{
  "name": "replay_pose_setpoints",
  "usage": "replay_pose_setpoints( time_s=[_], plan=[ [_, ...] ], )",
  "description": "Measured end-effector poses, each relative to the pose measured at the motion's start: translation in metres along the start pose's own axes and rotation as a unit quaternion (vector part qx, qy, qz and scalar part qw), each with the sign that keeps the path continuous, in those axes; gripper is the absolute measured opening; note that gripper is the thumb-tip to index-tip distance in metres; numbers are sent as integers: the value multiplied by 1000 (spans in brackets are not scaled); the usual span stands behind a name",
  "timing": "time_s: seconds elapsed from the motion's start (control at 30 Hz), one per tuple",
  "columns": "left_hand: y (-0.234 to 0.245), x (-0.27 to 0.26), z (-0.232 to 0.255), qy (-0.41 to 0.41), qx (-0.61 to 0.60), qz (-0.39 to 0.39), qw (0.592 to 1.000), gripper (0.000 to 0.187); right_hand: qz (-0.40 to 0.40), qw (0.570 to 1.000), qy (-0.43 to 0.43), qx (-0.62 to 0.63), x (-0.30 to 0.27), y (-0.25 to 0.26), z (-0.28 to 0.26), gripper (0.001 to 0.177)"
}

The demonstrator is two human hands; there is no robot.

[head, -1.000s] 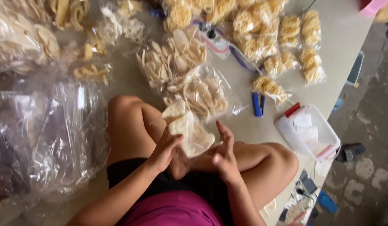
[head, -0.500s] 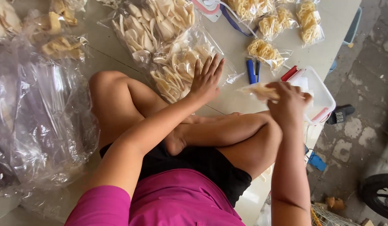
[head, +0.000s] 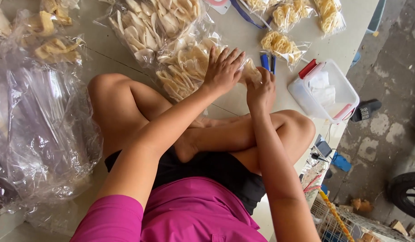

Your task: Manually packaging snacks into plastic bags by inserting labels, folding the bag tops, and sealing them with a stapler.

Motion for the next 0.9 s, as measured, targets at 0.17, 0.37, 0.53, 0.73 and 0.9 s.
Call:
replay_pose_setpoints(
  time_s=[0.17,0.37,0.53,0.73,0.9],
  plan=[
    [-10,3,-7,0,63,40,997,62,172,968,128,-127,-13,15,-20,40],
    [15,12,-7,1,45,25,999,57,113,991,64,-15,-5,3,-3,40],
    [12,16,-7,13,-1,-11,1000,55,20,999,44,-6,9,-17,3,50],
    [17,17,-3,22,-20,70,997,48,-148,983,19,110,-5,-5,-6,47],
    [25,35,-2,-15,-32,132,991,26,-126,986,3,114,-10,-5,-21,48]
  ],
)
Point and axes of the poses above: each hand's wrist, its own x-axis towards the middle knuckle, its own y-axis out of the back of the hand, z = x × y, the point moved 2 cm from there along x, towards the middle knuckle, and after that the axes turned 2 degrees about -x, right-handed, at the moved point
